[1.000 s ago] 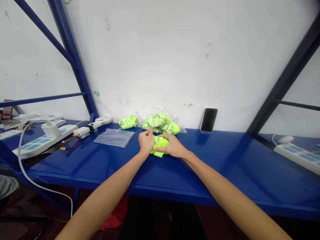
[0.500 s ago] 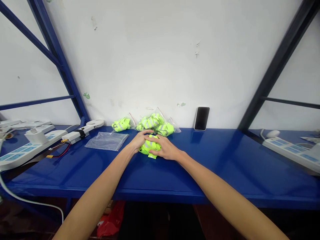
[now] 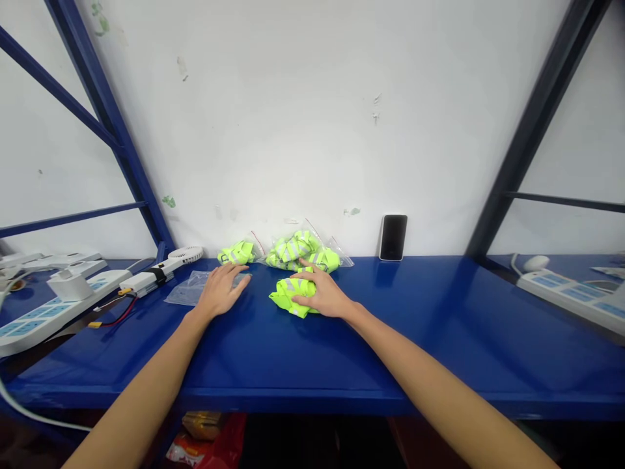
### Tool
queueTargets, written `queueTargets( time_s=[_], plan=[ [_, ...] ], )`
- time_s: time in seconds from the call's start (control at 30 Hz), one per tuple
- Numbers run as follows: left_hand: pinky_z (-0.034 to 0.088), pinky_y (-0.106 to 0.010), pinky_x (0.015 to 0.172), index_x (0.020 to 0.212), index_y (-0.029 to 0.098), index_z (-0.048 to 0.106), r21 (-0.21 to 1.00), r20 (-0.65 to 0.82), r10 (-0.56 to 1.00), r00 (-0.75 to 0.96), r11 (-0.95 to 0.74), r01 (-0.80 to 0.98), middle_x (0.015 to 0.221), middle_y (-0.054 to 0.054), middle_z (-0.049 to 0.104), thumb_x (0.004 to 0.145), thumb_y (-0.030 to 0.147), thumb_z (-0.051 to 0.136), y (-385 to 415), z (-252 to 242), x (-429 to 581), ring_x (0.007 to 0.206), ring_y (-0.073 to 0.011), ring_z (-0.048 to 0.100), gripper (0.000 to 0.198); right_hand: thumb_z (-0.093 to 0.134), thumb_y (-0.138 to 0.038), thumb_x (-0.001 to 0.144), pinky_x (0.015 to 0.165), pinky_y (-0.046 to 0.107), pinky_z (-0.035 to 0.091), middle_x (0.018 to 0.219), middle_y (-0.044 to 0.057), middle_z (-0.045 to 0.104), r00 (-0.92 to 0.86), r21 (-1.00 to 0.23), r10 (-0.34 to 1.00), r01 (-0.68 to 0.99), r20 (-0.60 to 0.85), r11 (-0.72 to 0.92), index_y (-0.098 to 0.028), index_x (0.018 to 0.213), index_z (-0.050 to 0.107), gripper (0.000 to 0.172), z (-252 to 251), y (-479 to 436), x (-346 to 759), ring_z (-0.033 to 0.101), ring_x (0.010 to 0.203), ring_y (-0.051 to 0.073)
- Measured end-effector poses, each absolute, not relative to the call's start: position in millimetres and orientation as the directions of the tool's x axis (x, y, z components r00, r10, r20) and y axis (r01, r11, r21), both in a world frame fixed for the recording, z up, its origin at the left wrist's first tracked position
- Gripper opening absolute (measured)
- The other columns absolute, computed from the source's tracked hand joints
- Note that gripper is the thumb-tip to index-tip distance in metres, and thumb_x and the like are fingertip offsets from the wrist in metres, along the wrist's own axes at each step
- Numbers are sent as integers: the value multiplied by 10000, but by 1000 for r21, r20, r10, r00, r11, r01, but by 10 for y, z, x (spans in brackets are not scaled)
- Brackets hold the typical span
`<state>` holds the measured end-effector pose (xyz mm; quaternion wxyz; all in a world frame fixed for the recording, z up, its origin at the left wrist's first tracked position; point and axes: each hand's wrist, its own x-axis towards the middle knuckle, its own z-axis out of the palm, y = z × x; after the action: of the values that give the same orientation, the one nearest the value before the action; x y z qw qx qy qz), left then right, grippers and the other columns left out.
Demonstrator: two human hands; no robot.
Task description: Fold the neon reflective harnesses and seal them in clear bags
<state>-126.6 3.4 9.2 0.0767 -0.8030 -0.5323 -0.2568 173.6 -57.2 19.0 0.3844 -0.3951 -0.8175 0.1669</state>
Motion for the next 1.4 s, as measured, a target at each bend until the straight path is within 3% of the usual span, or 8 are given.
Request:
queueTargets(
  time_s=[0.2, 0.37, 0.57, 0.7, 0.87, 1.07, 1.23, 1.4],
  plan=[
    [362, -409, 1028, 1268, 239, 572, 293, 259, 926, 275, -347, 891, 1314, -84, 586, 901, 567, 313, 85, -44, -1349, 1201, -292, 526, 556, 678, -396, 773, 941, 397, 446, 1152, 71, 677, -400, -566, 746, 486, 533, 666, -219, 1181, 644, 447, 184, -596, 1706, 624, 1061, 264],
    [395, -381, 969, 1133, 230, 647, 360, 387, 906, 168, -317, 878, 1168, -72, 675, 931, 509, 254, -11, 53, -1182, 1089, -284, 592, 522, 686, -393, 762, 957, 403, 447, 1126, 92, 677, -308, -618, 798, 511, 518, 598, -193, 1156, 659, 443, 145, -617, 1655, 628, 1052, 259],
    [390, -358, 983, 1157, 204, 613, 467, 534, 832, 152, -440, 767, 1192, -61, 660, 935, 452, 285, -121, 108, -825, 1122, -250, 577, 467, 711, -400, 729, 1080, 407, 343, 1465, 134, 367, -269, -599, 766, 494, 584, 630, -164, 1103, 683, 442, 154, -644, 1638, 427, 1309, 275],
    [392, -367, 984, 1146, 205, 564, 495, 501, 835, 226, -491, 717, 1198, -67, 651, 885, 390, 405, -132, 64, -749, 1128, -244, 581, 357, 713, -363, 727, 1064, 403, 360, 1397, 125, 469, -282, -591, 752, 480, 596, 649, -169, 1101, 683, 422, 155, -633, 1637, 482, 1261, 261],
    [452, -387, 889, 834, 196, 557, 682, 330, 932, 149, -345, 645, 1066, -73, 700, 801, 362, 476, -109, 15, -762, 1019, -262, 622, 187, 724, -311, 714, 971, 377, 432, 1154, 85, 653, -283, -603, 752, 460, 596, 651, -178, 1063, 691, 375, 140, -604, 1649, 613, 1061, 229],
    [480, -376, 885, 512, 189, 546, 915, 77, 961, 264, -173, 365, 1160, -98, 678, 604, 262, 574, -32, 35, -760, 1087, -310, 605, 121, 723, -374, 717, 935, 385, 443, 1111, 74, 682, -240, -667, 824, 492, 513, 559, -190, 1066, 695, 396, 144, -594, 1677, 623, 1040, 249],
    [407, -405, 996, 574, 207, 657, 800, 133, 939, 316, -290, 525, 1162, -57, 675, 646, 288, 529, -42, 26, -754, 1113, -298, 572, 167, 725, -351, 710, 921, 377, 451, 1084, 64, 694, -255, -657, 813, 487, 523, 576, -195, 1052, 701, 377, 149, -605, 1666, 636, 1011, 246],
    [380, -406, 982, 742, 227, 676, 428, 432, 825, 364, -543, 723, 1063, -81, 651, 675, 360, 623, -213, 88, -705, 1054, -293, 536, 158, 711, -297, 715, 889, 345, 468, 1044, 76, 698, -232, -608, 769, 496, 595, 620, -170, 1048, 698, 357, 141, -644, 1622, 648, 959, 227]
  ],
)
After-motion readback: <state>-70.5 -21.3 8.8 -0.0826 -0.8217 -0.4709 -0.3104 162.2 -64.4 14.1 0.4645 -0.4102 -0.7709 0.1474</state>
